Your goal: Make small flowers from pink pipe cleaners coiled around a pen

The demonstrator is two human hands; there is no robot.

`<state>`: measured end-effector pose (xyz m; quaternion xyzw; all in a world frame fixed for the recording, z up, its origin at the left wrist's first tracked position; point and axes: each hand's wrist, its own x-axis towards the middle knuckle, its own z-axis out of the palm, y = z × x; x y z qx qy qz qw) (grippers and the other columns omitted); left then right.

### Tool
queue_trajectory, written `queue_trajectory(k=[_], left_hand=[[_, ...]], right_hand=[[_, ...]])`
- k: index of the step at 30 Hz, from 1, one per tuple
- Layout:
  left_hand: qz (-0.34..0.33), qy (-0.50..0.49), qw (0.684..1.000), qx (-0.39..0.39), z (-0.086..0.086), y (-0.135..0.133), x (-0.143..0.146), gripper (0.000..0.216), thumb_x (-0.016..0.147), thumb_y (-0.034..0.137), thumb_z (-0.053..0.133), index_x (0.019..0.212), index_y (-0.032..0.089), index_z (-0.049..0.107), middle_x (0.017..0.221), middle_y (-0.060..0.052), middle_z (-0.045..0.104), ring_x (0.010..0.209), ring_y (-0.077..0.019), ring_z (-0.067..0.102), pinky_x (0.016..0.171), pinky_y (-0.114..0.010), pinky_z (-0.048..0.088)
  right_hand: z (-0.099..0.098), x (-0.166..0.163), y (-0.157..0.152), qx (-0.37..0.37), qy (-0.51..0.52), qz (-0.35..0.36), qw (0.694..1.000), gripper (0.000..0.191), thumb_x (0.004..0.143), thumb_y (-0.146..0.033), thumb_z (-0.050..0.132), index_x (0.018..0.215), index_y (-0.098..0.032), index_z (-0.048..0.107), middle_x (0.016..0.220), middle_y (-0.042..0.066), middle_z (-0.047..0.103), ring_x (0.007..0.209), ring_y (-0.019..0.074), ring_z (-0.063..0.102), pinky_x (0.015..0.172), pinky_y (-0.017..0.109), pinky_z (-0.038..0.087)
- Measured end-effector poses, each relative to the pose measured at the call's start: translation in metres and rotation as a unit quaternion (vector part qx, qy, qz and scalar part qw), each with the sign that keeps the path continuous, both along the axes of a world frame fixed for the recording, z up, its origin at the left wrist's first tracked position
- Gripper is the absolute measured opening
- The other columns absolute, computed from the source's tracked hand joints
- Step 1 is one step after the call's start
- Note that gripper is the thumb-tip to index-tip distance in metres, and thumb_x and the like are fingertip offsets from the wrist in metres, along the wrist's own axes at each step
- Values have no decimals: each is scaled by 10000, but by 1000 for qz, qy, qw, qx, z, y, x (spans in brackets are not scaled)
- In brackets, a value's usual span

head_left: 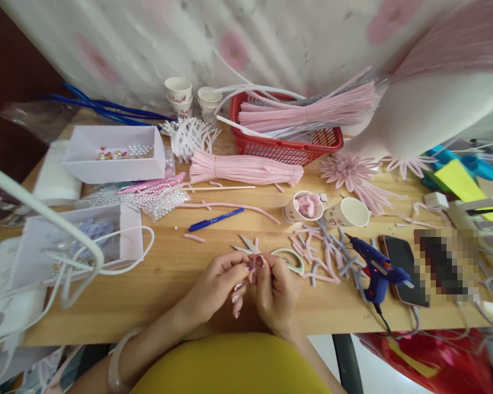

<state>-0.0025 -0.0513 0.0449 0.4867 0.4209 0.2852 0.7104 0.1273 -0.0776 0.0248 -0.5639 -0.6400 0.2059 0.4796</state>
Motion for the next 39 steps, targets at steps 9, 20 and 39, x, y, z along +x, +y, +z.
queue_trajectory(k=[9, 20, 39], left_hand=[[-5, 167, 964, 205, 9, 1, -17, 154, 946, 279, 476, 884, 193, 588, 796, -14, 610, 735, -158, 564, 680, -276, 474], [48, -90, 995, -8, -3, 6, -5, 232, 929, 378, 526, 828, 173, 565, 701, 13, 596, 630, -119, 574, 610, -236, 506], [105, -36, 991, 69, 5, 7, -6, 230, 946, 337, 483, 776, 185, 510, 656, 34, 546, 596, -112, 542, 604, -241, 470]], right_hand=[[1, 2, 5, -120, 107, 43, 986, 233, 978, -242, 477, 758, -199, 542, 550, -47, 509, 470, 94, 448, 479, 222, 355], [3, -7, 7, -178, 412, 83, 890, 289, 965, -353, 541, 1227, -251, 469, 536, -96, 466, 419, 86, 421, 419, 196, 384], [-4, 3, 0, -216, 423, 183, 861, 319, 959, -295, 517, 1268, -273, 594, 863, 22, 635, 815, 179, 585, 813, 330, 481]])
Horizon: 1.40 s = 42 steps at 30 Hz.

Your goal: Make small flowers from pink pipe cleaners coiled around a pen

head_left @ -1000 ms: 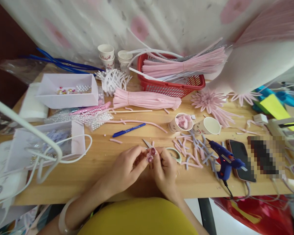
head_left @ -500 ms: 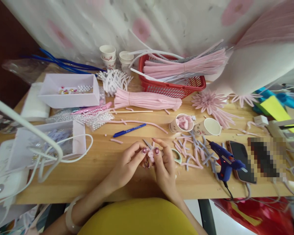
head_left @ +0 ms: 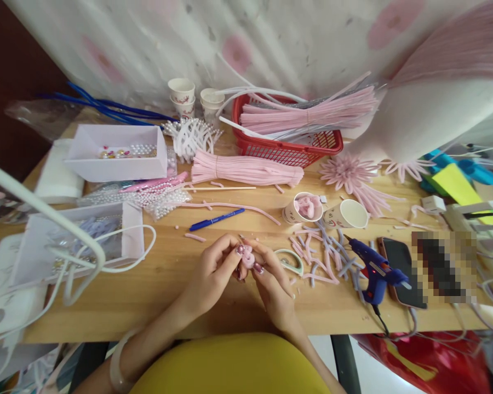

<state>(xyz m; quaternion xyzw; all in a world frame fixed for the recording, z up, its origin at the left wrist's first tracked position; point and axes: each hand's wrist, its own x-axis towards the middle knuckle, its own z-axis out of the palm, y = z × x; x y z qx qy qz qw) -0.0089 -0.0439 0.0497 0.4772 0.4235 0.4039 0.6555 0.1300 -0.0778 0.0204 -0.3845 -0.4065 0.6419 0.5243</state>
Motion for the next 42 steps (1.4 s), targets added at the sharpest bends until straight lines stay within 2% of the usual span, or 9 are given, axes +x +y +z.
queue_trajectory(k=[9, 14, 20, 25, 31, 34, 37, 40, 42], left_hand=[[-22, -14, 1000, -16, 0, -1, -2, 230, 940, 337, 486, 778, 179, 527, 639, 34, 556, 601, -116, 553, 604, -239, 471], [-64, 14, 998, 6, 4, 3, -8, 238, 940, 330, 483, 767, 178, 544, 638, 21, 575, 596, -123, 569, 580, -240, 455], [-128, 20, 992, -3, 9, 13, -20, 199, 944, 302, 492, 790, 185, 542, 655, 17, 615, 602, -130, 607, 575, -239, 447], [-96, 92, 990, 56, 8, 13, -21, 208, 956, 313, 498, 796, 189, 547, 704, 31, 602, 654, -123, 609, 645, -242, 461], [-42, 107, 992, 47, 2, 8, -14, 218, 965, 317, 475, 800, 186, 529, 641, 50, 559, 561, -107, 570, 574, -228, 445], [-22, 144, 985, 90, -1, 8, -10, 227, 968, 298, 477, 772, 191, 516, 609, 58, 550, 546, -100, 558, 573, -219, 441], [18, 195, 966, 169, -3, 9, -12, 184, 959, 238, 499, 785, 189, 531, 654, 46, 581, 597, -97, 572, 602, -208, 453], [74, 245, 916, 308, -3, 7, -18, 91, 910, 143, 572, 827, 180, 563, 761, 17, 628, 698, -106, 605, 673, -216, 477], [67, 270, 872, 403, -3, 4, -23, 74, 882, 101, 614, 873, 173, 603, 821, -5, 661, 780, -123, 627, 749, -235, 489]], right_hand=[[3, 1, 0, -7, -23, 13, 1000, 303, 948, -274, 540, 1249, -269, 575, 852, 18, 624, 801, 173, 576, 810, 332, 484], [5, -5, 1, 6, -6, 8, 1000, 241, 960, -310, 521, 1193, -256, 552, 724, -17, 564, 678, 157, 539, 734, 328, 490], [16, -2, 1, -2, -55, 32, 998, 316, 935, -364, 579, 1221, -262, 490, 700, -33, 542, 622, 141, 501, 635, 275, 445], [15, -2, 4, 1, -49, 37, 998, 184, 964, -351, 543, 1092, -233, 483, 744, -18, 587, 687, 139, 549, 723, 291, 457], [13, -1, 6, 22, -43, 63, 997, 105, 976, -298, 540, 1011, -223, 475, 808, -1, 651, 779, 144, 620, 781, 297, 456], [12, 1, 6, 29, -30, 67, 997, 78, 980, -268, 536, 1021, -222, 488, 842, 9, 671, 823, 148, 640, 787, 289, 460], [10, 1, 6, 11, -36, 39, 999, 115, 983, -259, 527, 1094, -231, 512, 905, 21, 706, 892, 156, 661, 866, 305, 473], [8, 0, 6, 2, -75, -7, 997, 199, 968, -249, 552, 1167, -247, 549, 1018, 33, 718, 960, 157, 671, 931, 300, 473], [6, 0, 7, 13, -113, -27, 993, 212, 956, -250, 566, 1167, -251, 582, 1096, 42, 707, 992, 161, 672, 918, 280, 490]])
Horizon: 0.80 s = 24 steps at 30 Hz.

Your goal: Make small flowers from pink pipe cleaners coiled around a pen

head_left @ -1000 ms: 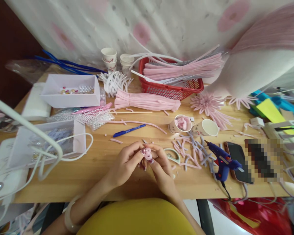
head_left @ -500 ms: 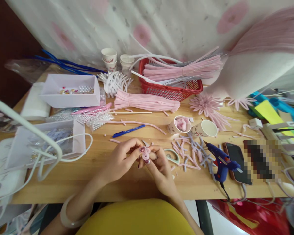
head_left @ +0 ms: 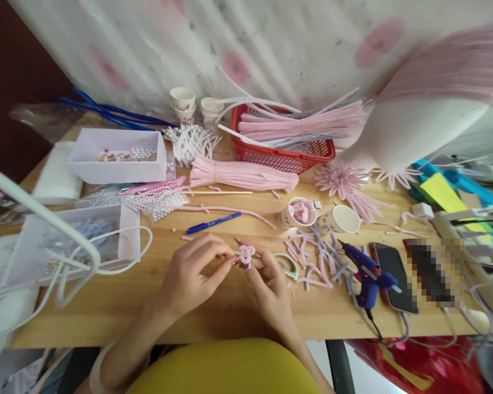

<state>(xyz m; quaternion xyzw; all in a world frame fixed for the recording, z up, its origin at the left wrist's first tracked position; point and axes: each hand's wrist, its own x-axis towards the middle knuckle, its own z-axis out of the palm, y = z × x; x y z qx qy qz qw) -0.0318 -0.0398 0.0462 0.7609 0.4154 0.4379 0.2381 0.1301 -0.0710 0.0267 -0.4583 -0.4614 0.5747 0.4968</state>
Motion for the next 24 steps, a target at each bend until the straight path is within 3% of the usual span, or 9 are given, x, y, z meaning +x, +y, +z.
queue_trajectory(k=[4, 9, 15, 18, 21, 24], left_hand=[[-26, 86, 993, 79, -5, -4, -2, 138, 901, 87, 602, 1017, 150, 641, 957, -55, 713, 893, -161, 652, 856, -282, 502], [-28, 157, 976, 146, -9, -3, -2, 177, 952, 96, 504, 1066, 115, 637, 957, -79, 726, 860, -195, 657, 797, -321, 536], [-50, 242, 957, 150, -3, -3, -5, 227, 977, 126, 444, 1096, 103, 637, 975, -90, 722, 804, -210, 645, 731, -351, 543], [-65, 305, 937, 157, 1, -2, -6, 247, 978, 121, 419, 1089, 87, 636, 945, -102, 719, 797, -235, 655, 704, -378, 542], [-89, 353, 919, 149, 5, 0, -8, 294, 980, 99, 356, 1083, 68, 629, 948, -122, 714, 819, -256, 667, 699, -395, 545], [-105, 372, 910, 152, 5, 0, -10, 307, 974, 82, 334, 1118, 51, 602, 988, -140, 708, 835, -258, 668, 703, -392, 544]], right_hand=[[0, 1, 1, 38, -91, 7, 995, 245, 963, -248, 531, 1198, -240, 598, 1144, 61, 699, 1018, 182, 673, 899, 283, 516], [2, 2, -1, 40, -160, 14, 986, 308, 954, -258, 518, 1246, -195, 596, 1150, 90, 697, 1044, 213, 662, 918, 321, 517], [3, 2, 0, 43, -176, 25, 983, 356, 939, -257, 510, 1273, -184, 608, 1079, 81, 705, 942, 199, 661, 850, 305, 538], [3, 2, 1, 34, -186, 45, 981, 402, 916, -202, 513, 1310, -180, 585, 941, 53, 699, 771, 169, 637, 732, 270, 539], [3, 3, 2, 19, -187, 75, 979, 424, 885, -143, 506, 1301, -159, 585, 776, 9, 644, 619, 133, 551, 608, 225, 490], [2, 4, 2, 7, -160, 97, 982, 359, 894, -146, 486, 1226, -154, 622, 728, -7, 603, 628, 134, 522, 586, 213, 448]])
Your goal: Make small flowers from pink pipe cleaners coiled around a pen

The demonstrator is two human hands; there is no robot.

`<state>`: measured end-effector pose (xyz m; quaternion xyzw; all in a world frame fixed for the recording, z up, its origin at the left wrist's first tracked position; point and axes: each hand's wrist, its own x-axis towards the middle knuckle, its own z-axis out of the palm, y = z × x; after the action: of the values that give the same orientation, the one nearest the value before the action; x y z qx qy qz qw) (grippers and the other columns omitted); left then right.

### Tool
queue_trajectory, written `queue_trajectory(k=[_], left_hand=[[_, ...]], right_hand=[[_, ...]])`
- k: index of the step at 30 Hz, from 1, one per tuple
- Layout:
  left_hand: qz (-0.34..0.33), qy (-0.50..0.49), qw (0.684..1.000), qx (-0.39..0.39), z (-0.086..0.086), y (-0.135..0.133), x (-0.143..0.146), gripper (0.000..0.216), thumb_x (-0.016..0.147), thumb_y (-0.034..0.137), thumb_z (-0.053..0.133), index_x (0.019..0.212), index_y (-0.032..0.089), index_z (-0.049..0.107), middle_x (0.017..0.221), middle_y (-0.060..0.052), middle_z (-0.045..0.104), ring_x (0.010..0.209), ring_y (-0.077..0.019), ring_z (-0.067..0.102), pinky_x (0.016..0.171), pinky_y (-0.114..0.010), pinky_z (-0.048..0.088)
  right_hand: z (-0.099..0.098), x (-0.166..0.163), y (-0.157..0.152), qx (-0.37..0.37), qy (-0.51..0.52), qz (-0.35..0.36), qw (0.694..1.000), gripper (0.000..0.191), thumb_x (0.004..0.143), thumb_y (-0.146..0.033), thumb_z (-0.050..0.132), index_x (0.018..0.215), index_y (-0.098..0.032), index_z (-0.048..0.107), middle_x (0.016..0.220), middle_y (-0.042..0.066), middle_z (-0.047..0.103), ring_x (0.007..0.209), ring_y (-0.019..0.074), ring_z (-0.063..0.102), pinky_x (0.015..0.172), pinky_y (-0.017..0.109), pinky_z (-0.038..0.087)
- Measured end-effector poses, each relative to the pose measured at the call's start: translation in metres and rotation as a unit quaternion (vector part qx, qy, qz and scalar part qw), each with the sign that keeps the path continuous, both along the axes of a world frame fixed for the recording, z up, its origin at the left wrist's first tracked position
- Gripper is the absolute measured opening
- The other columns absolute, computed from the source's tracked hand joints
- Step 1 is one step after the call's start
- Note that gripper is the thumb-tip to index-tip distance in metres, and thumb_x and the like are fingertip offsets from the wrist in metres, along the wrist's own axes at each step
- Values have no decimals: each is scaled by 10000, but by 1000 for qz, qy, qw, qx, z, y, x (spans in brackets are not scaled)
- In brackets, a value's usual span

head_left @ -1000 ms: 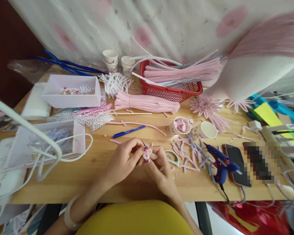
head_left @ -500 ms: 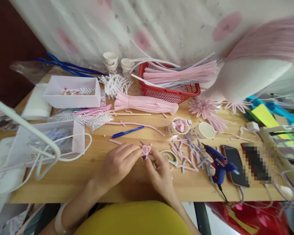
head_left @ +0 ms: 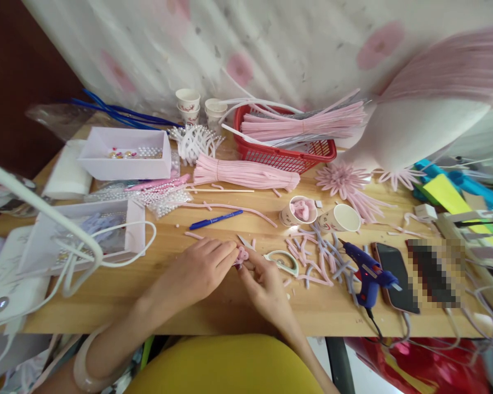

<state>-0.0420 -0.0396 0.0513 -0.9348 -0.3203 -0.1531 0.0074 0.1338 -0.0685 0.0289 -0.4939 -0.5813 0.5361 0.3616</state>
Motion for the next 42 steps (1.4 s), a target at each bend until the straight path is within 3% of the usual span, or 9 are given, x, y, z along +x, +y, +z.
queue_trajectory(k=[3, 7, 11, 16, 19, 28, 34, 42], left_hand=[[-6, 10, 1000, 4, -3, -1, -1, 285, 966, 76, 353, 1121, 47, 590, 983, -141, 701, 835, -255, 663, 707, -385, 539], [9, 10, 1000, -2, -8, -2, 0, 197, 953, 90, 417, 982, 92, 612, 871, -93, 675, 768, -239, 639, 668, -364, 521], [0, 3, 998, 55, -10, -4, 4, 186, 948, 84, 425, 924, 99, 609, 809, -70, 647, 702, -215, 600, 652, -351, 491], [1, -50, 994, 94, -11, -5, 12, 272, 954, 77, 394, 767, 142, 581, 679, -34, 575, 611, -189, 523, 593, -330, 431], [16, -86, 993, 82, -11, -6, 18, 278, 961, 90, 390, 759, 161, 569, 678, -24, 559, 623, -184, 506, 583, -324, 409], [8, -66, 995, 73, 0, -9, 19, 242, 982, 146, 392, 843, 164, 589, 698, -9, 582, 657, -171, 507, 536, -312, 355], [23, -68, 994, 85, 5, -10, 7, 249, 989, 152, 404, 848, 168, 609, 670, 3, 568, 625, -153, 492, 523, -306, 337], [19, -74, 992, 103, 4, -10, 14, 275, 969, 114, 403, 781, 167, 597, 616, 10, 542, 586, -146, 486, 490, -299, 327]], right_hand=[[1, 1, 1, -6, 21, 12, 1000, 315, 897, -152, 488, 1173, -161, 638, 826, 11, 646, 757, 162, 573, 699, 243, 469], [4, 5, 0, -50, 76, 51, 995, 361, 867, -114, 477, 1179, -205, 634, 1025, 29, 677, 911, 186, 607, 828, 274, 481], [5, 4, -4, -73, 84, -12, 994, 248, 923, -211, 476, 1069, -222, 676, 1010, 24, 680, 925, 181, 602, 893, 281, 461], [1, -10, 0, -54, 39, -82, 994, 360, 975, -409, 443, 751, -174, 597, 689, -6, 544, 690, 146, 489, 660, 246, 428], [1, -13, 5, -17, 6, -113, 993, 384, 968, -431, 454, 676, -184, 488, 631, -33, 424, 619, 120, 386, 575, 233, 351], [-3, -6, -2, 19, 31, -111, 993, 404, 1000, -453, 401, 682, -209, 447, 488, -58, 444, 448, 97, 389, 455, 222, 304], [4, -1, 1, -62, 164, -40, 984, 259, 966, -420, 520, 834, -205, 462, 478, -77, 531, 393, 74, 393, 433, 197, 281], [1, -10, 1, -48, 206, -110, 971, 238, 938, -404, 567, 829, -208, 485, 570, -90, 381, 438, 63, 277, 416, 199, 228]])
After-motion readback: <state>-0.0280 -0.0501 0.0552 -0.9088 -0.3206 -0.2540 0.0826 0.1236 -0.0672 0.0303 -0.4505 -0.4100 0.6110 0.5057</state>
